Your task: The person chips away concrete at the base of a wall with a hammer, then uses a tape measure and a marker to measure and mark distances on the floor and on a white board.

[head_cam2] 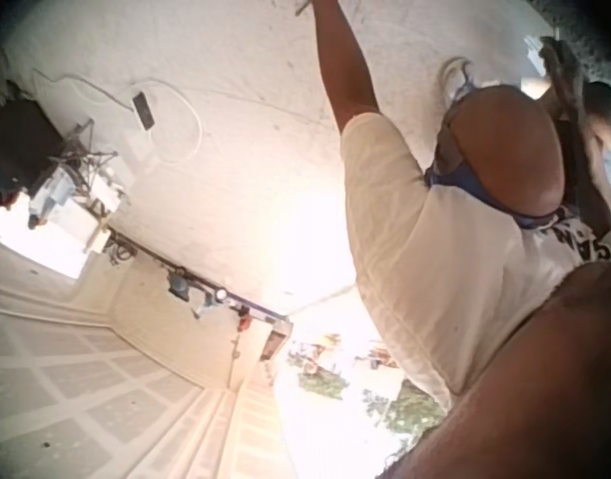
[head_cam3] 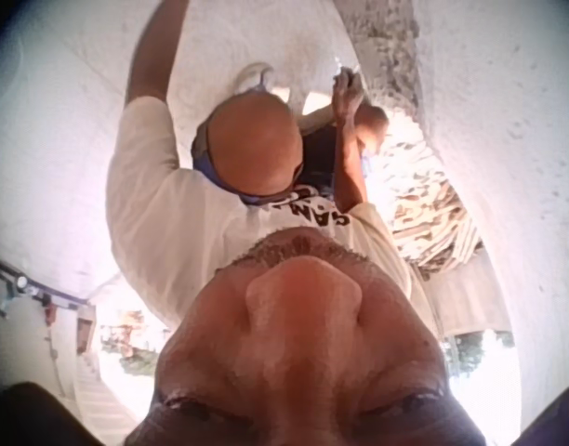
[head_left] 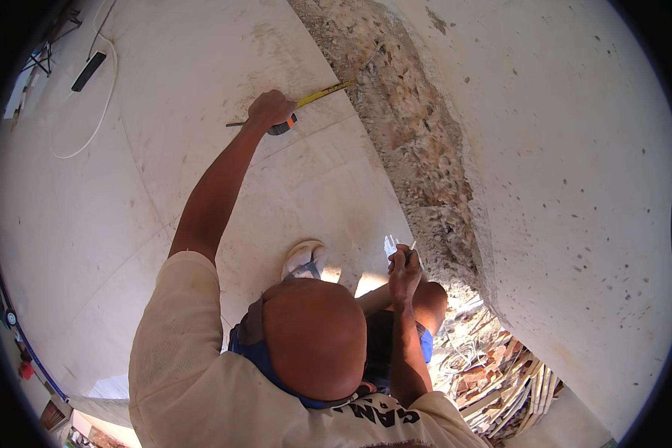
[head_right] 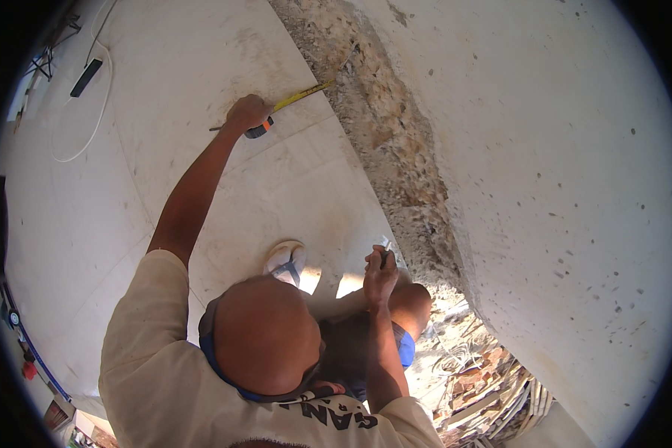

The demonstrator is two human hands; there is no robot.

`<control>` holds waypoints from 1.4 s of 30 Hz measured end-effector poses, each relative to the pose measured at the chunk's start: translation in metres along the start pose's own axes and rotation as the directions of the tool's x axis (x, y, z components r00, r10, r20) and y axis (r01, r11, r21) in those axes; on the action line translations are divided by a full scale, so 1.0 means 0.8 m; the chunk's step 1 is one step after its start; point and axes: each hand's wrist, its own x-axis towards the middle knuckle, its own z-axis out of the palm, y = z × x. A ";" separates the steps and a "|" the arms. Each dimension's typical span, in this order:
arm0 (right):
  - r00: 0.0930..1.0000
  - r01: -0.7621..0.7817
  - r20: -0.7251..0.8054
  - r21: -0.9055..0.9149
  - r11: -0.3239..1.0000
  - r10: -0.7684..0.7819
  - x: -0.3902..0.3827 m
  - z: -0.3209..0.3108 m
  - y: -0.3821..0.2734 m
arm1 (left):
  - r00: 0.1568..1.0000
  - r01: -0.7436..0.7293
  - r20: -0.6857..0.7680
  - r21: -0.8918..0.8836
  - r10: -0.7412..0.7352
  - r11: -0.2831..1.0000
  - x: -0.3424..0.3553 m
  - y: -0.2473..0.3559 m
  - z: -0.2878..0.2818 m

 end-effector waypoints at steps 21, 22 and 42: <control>0.997 0.067 0.037 -0.187 0.980 -0.061 0.034 0.017 0.077 | 0.987 0.137 0.111 -0.218 -0.115 0.966 -0.044 0.028 0.043; 0.997 0.067 0.037 -0.193 0.979 -0.061 0.035 0.020 0.077 | 0.990 0.118 0.097 -0.230 -0.097 0.966 -0.045 0.025 0.050; 0.994 0.095 0.065 -0.121 0.988 -0.087 0.045 0.026 0.098 | 0.986 0.147 0.097 -0.144 -0.134 0.979 -0.060 0.048 0.064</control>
